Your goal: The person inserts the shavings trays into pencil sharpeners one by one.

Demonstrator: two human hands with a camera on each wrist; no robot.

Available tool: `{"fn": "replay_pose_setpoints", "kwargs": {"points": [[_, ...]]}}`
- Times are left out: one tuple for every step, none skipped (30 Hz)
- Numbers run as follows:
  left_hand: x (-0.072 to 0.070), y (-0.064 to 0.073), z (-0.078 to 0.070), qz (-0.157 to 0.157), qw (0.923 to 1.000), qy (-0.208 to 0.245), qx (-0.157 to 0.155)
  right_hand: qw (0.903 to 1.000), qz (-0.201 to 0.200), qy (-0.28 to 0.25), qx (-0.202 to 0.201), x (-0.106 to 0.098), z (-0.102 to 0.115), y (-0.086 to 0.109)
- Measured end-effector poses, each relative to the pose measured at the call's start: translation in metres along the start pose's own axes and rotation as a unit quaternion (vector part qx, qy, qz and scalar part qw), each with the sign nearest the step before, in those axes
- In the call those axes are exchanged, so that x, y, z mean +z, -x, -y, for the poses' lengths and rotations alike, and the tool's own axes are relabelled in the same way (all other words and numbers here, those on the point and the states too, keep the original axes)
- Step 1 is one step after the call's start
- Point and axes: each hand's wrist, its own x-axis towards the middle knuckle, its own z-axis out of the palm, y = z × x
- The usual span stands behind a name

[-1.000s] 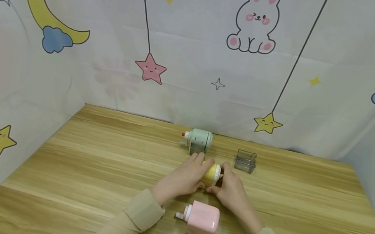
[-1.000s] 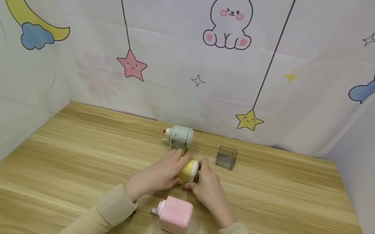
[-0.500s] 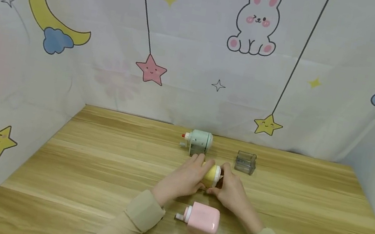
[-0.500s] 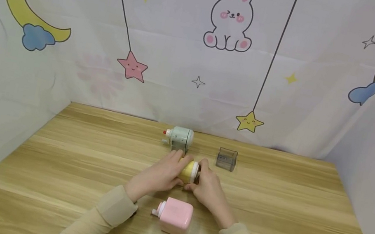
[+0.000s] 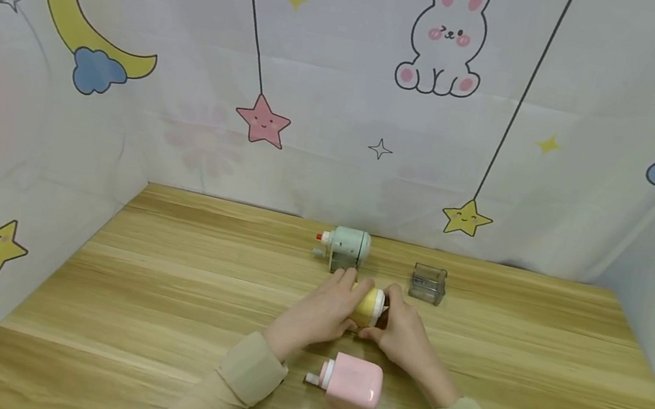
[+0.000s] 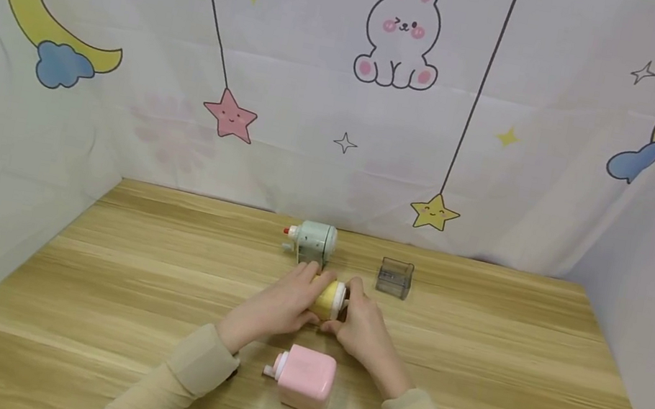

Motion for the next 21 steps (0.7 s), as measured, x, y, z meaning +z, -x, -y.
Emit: {"fn": "replay_pose_setpoints", "kwargs": {"points": [[-0.0005, 0.0001, -0.0002, 0.000, 1.0000, 0.001, 0.000, 1.0000, 0.000, 0.000, -0.001, 0.0001, 0.0000, -0.0001], [-0.0007, 0.0001, -0.0003, 0.001, 1.0000, 0.001, 0.000, 1.0000, 0.000, 0.001, 0.000, 0.0002, -0.0001, -0.0003], [-0.0008, 0.0001, -0.0004, 0.001, 1.0000, 0.002, 0.000, 1.0000, 0.001, -0.001, 0.000, 0.0002, -0.0002, -0.0004], [-0.0009, 0.0001, -0.0005, 0.001, 1.0000, 0.003, 0.000, 1.0000, 0.001, -0.003, 0.000, 0.0004, -0.0004, -0.0004], [-0.0009, 0.0001, -0.0005, 0.001, 1.0000, 0.003, 0.000, 1.0000, 0.001, -0.006, 0.000, 0.0006, -0.0005, -0.0003], [-0.0005, 0.0001, -0.0005, 0.001, 1.0000, 0.004, 0.000, 1.0000, 0.001, -0.007, -0.001, 0.0007, -0.0006, -0.0001], [0.0000, 0.0001, -0.0002, 0.002, 1.0000, 0.004, 0.000, 1.0000, -0.001, -0.009, -0.001, 0.0010, -0.0007, 0.0001], [0.0007, 0.0001, 0.0001, 0.002, 1.0000, 0.005, -0.001, 0.9999, -0.002, -0.011, -0.001, 0.0013, -0.0009, 0.0002], [0.0012, 0.0002, 0.0002, 0.002, 1.0000, 0.005, -0.001, 0.9999, -0.002, -0.013, -0.001, 0.0017, -0.0010, 0.0004], [0.0018, 0.0002, 0.0005, 0.001, 1.0000, 0.005, -0.001, 0.9999, -0.003, -0.014, 0.000, 0.0022, -0.0013, 0.0005], [0.0023, 0.0003, 0.0008, 0.000, 1.0000, 0.005, -0.001, 0.9999, -0.004, -0.015, 0.000, 0.0025, -0.0016, 0.0004], [0.0028, 0.0003, 0.0010, 0.000, 1.0000, 0.005, 0.000, 0.9998, -0.004, -0.017, 0.002, 0.0028, -0.0015, 0.0004], [0.0031, 0.0003, 0.0011, -0.001, 1.0000, 0.006, 0.000, 0.9998, -0.005, -0.018, 0.004, 0.0031, -0.0016, 0.0003], [0.0032, 0.0002, 0.0013, -0.003, 1.0000, 0.006, 0.001, 0.9998, -0.005, -0.020, 0.005, 0.0034, -0.0018, 0.0001], [0.0034, 0.0001, 0.0014, -0.004, 1.0000, 0.006, 0.002, 0.9998, -0.004, -0.021, 0.007, 0.0034, -0.0017, 0.0000], [0.0035, 0.0000, 0.0014, -0.005, 1.0000, 0.006, 0.002, 0.9997, -0.004, -0.021, 0.009, 0.0034, -0.0016, -0.0001], [0.0034, -0.0001, 0.0015, -0.006, 1.0000, 0.006, 0.003, 0.9997, -0.004, -0.021, 0.010, 0.0034, -0.0016, -0.0002], [0.0032, -0.0003, 0.0015, -0.006, 0.9999, 0.007, 0.003, 0.9997, -0.004, -0.021, 0.012, 0.0033, -0.0013, -0.0002], [0.0029, -0.0003, 0.0016, -0.007, 0.9999, 0.008, 0.003, 0.9997, -0.003, -0.020, 0.012, 0.0033, -0.0015, -0.0003], [0.0028, -0.0005, 0.0016, -0.006, 0.9999, 0.009, 0.003, 0.9997, -0.002, -0.019, 0.012, 0.0031, -0.0013, -0.0004], [0.0029, -0.0007, 0.0016, -0.006, 0.9999, 0.009, 0.003, 0.9998, -0.002, -0.018, 0.012, 0.0029, -0.0013, -0.0005]]}}
